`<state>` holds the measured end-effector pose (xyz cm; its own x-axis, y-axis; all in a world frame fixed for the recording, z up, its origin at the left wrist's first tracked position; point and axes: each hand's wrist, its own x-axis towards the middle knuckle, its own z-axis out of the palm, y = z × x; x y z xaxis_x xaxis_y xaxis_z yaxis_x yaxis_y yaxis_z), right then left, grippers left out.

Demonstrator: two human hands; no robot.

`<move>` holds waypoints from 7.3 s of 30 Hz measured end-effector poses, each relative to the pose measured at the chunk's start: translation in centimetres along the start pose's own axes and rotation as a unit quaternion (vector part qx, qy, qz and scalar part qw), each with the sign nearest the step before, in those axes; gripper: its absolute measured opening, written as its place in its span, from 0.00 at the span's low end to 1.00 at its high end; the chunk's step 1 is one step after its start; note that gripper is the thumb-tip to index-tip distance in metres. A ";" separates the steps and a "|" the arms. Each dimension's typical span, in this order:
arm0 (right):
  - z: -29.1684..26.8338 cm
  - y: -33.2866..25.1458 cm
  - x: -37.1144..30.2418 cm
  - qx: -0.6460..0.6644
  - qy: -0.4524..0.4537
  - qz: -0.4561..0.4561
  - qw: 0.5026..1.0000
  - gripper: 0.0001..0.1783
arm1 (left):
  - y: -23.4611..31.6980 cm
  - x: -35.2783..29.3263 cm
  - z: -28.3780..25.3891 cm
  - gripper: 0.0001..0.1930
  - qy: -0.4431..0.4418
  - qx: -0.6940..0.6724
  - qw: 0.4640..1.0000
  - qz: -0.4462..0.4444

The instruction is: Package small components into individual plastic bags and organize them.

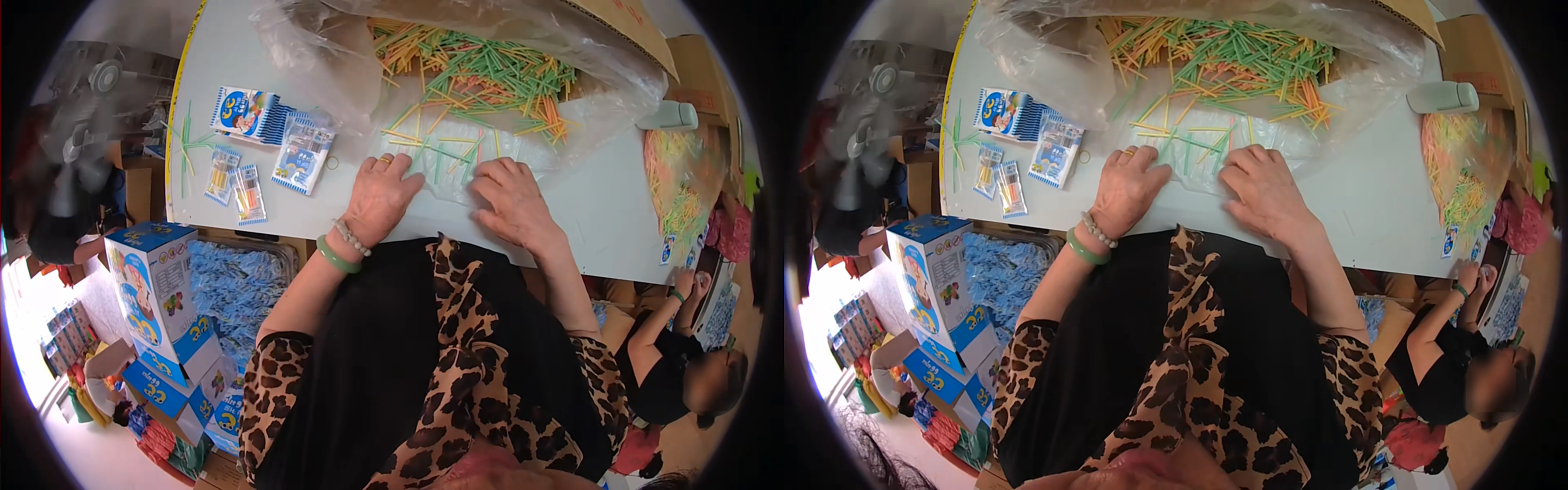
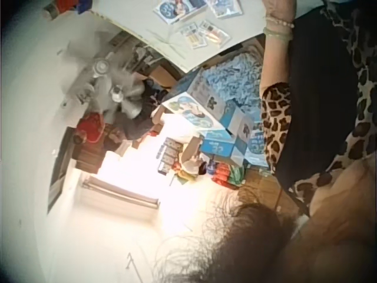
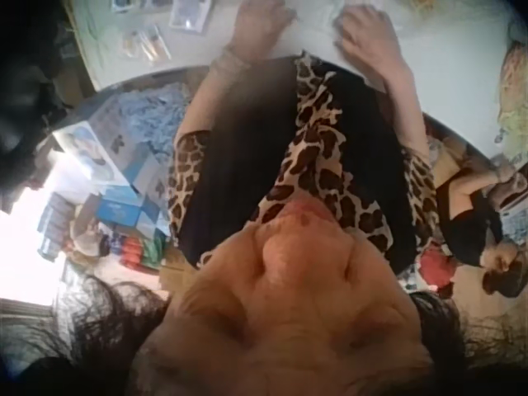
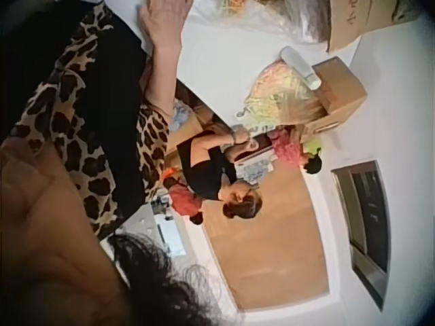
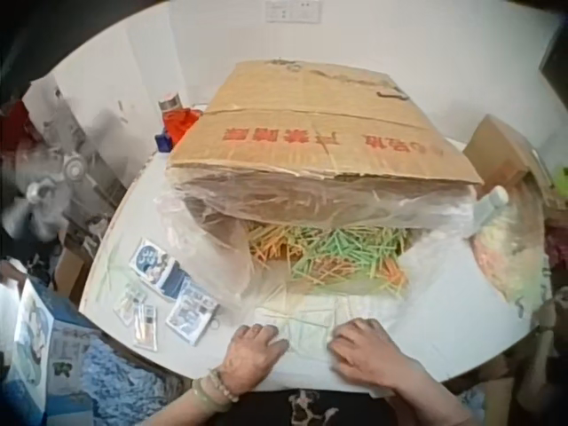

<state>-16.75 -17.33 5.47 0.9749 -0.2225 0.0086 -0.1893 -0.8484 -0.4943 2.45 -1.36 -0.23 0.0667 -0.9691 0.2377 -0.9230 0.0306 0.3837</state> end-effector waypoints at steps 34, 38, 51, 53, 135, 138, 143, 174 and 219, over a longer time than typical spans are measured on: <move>1.4 1.5 8.5 -0.176 0.100 -0.014 0.979 0.20 | 1.4 3.0 1.7 0.14 -0.019 -0.066 0.997 0.020; 3.5 3.2 11.5 -0.291 0.134 -0.054 0.946 0.22 | 0.5 3.0 2.0 0.13 -0.005 -0.119 0.993 0.015; 4.4 5.0 14.4 -0.336 0.112 0.052 0.934 0.08 | 0.2 2.6 2.3 0.13 0.000 -0.186 0.982 -0.014; 4.0 5.0 14.1 -0.275 0.144 0.045 0.949 0.10 | 0.3 2.5 2.3 0.13 0.004 -0.187 0.982 -0.018; 9.1 3.1 7.4 0.219 0.275 0.049 0.935 0.05 | -3.5 -2.4 -5.6 0.20 0.198 0.241 0.870 -0.383; 9.7 3.1 7.2 0.203 0.299 0.051 0.931 0.06 | -4.5 -3.6 -4.8 0.24 0.153 0.200 0.862 -0.439; 9.3 2.7 7.4 0.148 0.282 0.043 0.947 0.09 | -7.8 -4.7 -3.6 0.20 0.260 0.055 0.823 -0.501; 5.2 -2.2 7.7 0.448 0.055 0.233 0.861 0.07 | -2.1 1.0 -0.5 0.07 0.122 -0.521 0.777 -0.332; 0.8 -3.8 8.9 0.586 0.360 0.075 0.722 0.13 | 0.4 2.2 -1.4 0.06 0.021 -0.583 0.730 -0.355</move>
<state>-7.21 -15.66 6.73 0.5601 -0.8199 0.1185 0.3541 0.1076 -0.9290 2.77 -3.09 1.68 0.4064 -0.8342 -0.3727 0.2988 -0.2642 0.9170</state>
